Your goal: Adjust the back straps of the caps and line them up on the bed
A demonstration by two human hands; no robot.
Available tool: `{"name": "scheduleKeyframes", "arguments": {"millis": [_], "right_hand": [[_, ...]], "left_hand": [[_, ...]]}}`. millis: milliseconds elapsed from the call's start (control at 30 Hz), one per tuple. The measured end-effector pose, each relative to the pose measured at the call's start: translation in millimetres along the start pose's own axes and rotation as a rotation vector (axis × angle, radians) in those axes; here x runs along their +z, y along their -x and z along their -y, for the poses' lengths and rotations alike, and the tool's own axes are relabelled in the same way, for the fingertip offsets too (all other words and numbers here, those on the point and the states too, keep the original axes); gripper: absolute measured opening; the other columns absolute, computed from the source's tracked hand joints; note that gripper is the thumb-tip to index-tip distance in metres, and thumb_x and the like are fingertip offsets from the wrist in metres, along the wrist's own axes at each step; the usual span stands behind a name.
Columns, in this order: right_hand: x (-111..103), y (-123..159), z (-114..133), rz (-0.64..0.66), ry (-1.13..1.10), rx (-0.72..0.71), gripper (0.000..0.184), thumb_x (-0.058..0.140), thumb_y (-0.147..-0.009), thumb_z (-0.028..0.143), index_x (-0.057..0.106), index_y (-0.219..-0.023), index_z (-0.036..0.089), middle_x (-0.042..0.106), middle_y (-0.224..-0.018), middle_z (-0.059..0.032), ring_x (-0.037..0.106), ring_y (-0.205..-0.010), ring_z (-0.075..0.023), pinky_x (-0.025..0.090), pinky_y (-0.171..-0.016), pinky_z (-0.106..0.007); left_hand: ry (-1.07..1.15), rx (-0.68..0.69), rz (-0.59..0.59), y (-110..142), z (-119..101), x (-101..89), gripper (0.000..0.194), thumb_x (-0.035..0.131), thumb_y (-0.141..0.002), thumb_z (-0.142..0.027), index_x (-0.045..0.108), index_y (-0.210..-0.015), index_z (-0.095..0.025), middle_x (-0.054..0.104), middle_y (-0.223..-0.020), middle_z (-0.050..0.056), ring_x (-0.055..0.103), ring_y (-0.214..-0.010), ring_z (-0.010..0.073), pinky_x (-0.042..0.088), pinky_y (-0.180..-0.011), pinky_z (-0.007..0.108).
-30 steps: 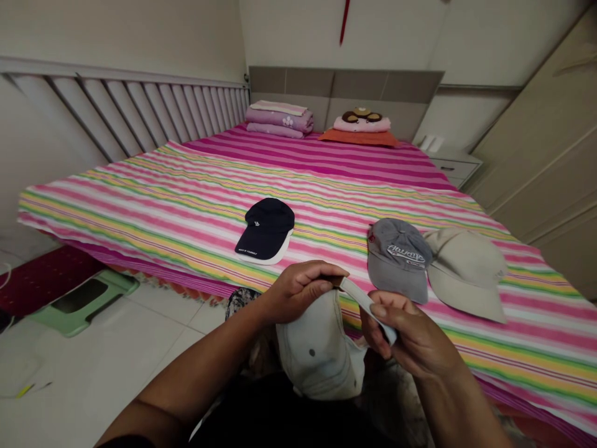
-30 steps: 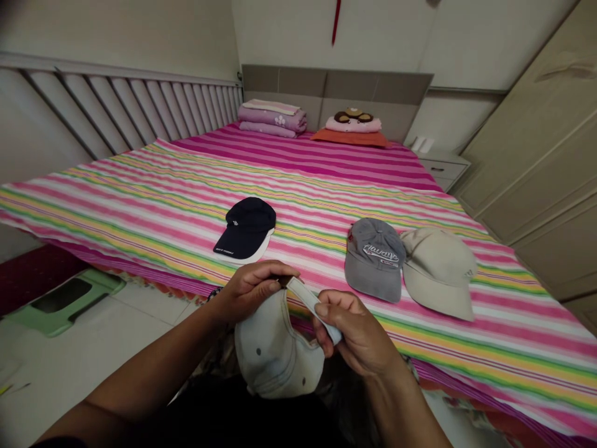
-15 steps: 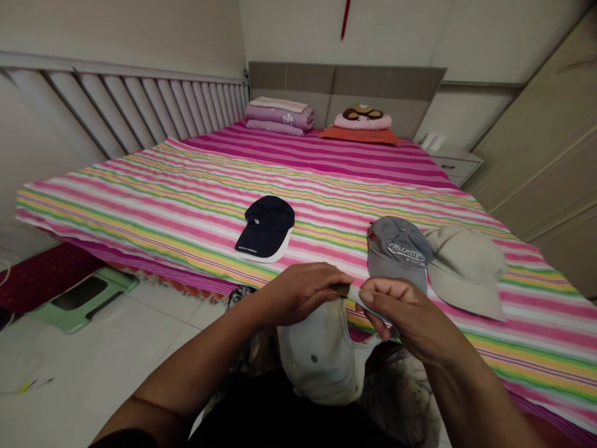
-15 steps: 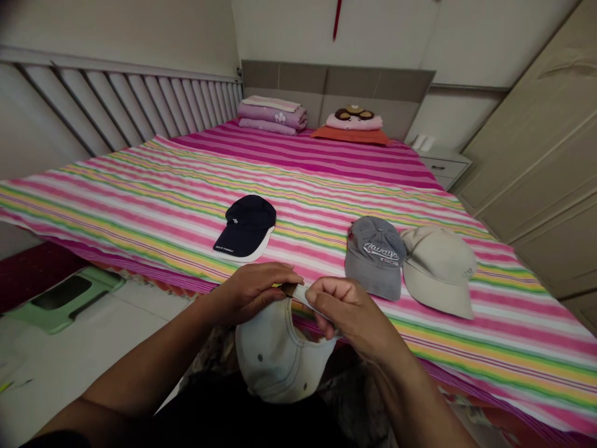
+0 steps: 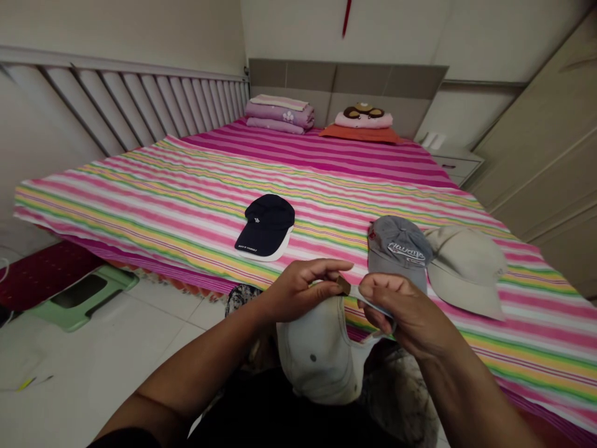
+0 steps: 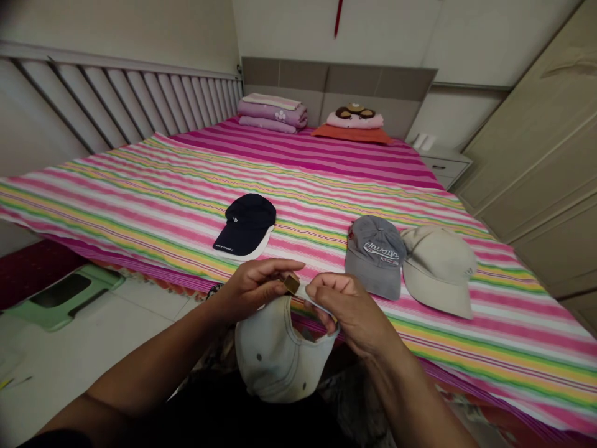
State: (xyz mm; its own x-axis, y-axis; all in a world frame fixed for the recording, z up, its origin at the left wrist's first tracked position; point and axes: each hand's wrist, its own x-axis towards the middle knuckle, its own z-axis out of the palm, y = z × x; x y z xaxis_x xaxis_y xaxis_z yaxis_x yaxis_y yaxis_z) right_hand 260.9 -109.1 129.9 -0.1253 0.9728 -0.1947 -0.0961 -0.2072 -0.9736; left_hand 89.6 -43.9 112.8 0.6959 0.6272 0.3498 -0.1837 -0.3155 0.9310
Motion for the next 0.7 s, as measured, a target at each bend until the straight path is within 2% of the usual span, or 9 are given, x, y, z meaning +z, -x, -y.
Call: {"name": "scheduleKeyframes", "arguments": {"millis": [100, 167, 233, 500, 700], "right_hand": [[2, -2, -7, -0.021, -0.034, -0.005, 0.031, 0.065, -0.066, 0.042, 0.053, -0.056, 0.015, 0.042, -0.035, 0.0051, 0.030, -0.034, -0.0048, 0.020, -0.037, -0.020], [5, -2, -12, -0.037, -0.056, -0.010, 0.032, 0.063, -0.068, 0.042, 0.052, -0.056, 0.015, 0.042, -0.036, 0.0053, 0.029, -0.034, -0.0046, 0.020, -0.037, -0.020], [9, -2, -18, -0.055, -0.084, -0.019, 0.032, 0.063, -0.069, 0.042, 0.051, -0.056, 0.015, 0.042, -0.037, 0.0056, 0.028, -0.034, -0.0043, 0.021, -0.037, -0.019], [21, 1, -36, -0.091, -0.052, -0.072, 0.033, 0.060, -0.073, 0.042, 0.050, -0.057, 0.015, 0.046, -0.045, 0.0054, 0.033, -0.037, -0.0041, 0.023, -0.039, -0.019], [23, 2, -35, -0.074, -0.016, -0.038, 0.033, 0.061, -0.072, 0.042, 0.053, -0.056, 0.015, 0.045, -0.042, 0.0053, 0.032, -0.036, -0.0040, 0.022, -0.037, -0.019]], "left_hand": [[0.363, -0.198, -0.148, 2, 8, 8.5, 0.023, 0.065, -0.069, -0.028, 0.064, -0.086, -0.013, 0.065, -0.074, 0.004, 0.059, -0.070, 0.0115, 0.044, -0.068, 0.024], [0.469, -0.265, -0.181, 3, 10, 10.8, 0.019, 0.068, -0.065, -0.026, 0.064, -0.077, -0.012, 0.064, -0.072, 0.003, 0.058, -0.068, 0.0101, 0.043, -0.067, 0.023], [0.521, -0.302, -0.187, 5, 10, 10.6, 0.019, 0.069, -0.065, -0.026, 0.065, -0.077, -0.012, 0.064, -0.073, 0.002, 0.057, -0.066, 0.0096, 0.042, -0.065, 0.022], [0.581, -0.357, -0.200, 22, 18, 11.8, 0.025, 0.074, -0.058, -0.018, 0.064, -0.081, -0.013, 0.061, -0.069, 0.001, 0.053, -0.060, 0.0077, 0.038, -0.058, 0.019], [0.643, -0.199, -0.156, 23, 26, 15.0, 0.024, 0.072, -0.061, -0.019, 0.066, -0.083, -0.015, 0.059, -0.081, 0.004, 0.055, -0.075, 0.0123, 0.041, -0.070, 0.025]]}}
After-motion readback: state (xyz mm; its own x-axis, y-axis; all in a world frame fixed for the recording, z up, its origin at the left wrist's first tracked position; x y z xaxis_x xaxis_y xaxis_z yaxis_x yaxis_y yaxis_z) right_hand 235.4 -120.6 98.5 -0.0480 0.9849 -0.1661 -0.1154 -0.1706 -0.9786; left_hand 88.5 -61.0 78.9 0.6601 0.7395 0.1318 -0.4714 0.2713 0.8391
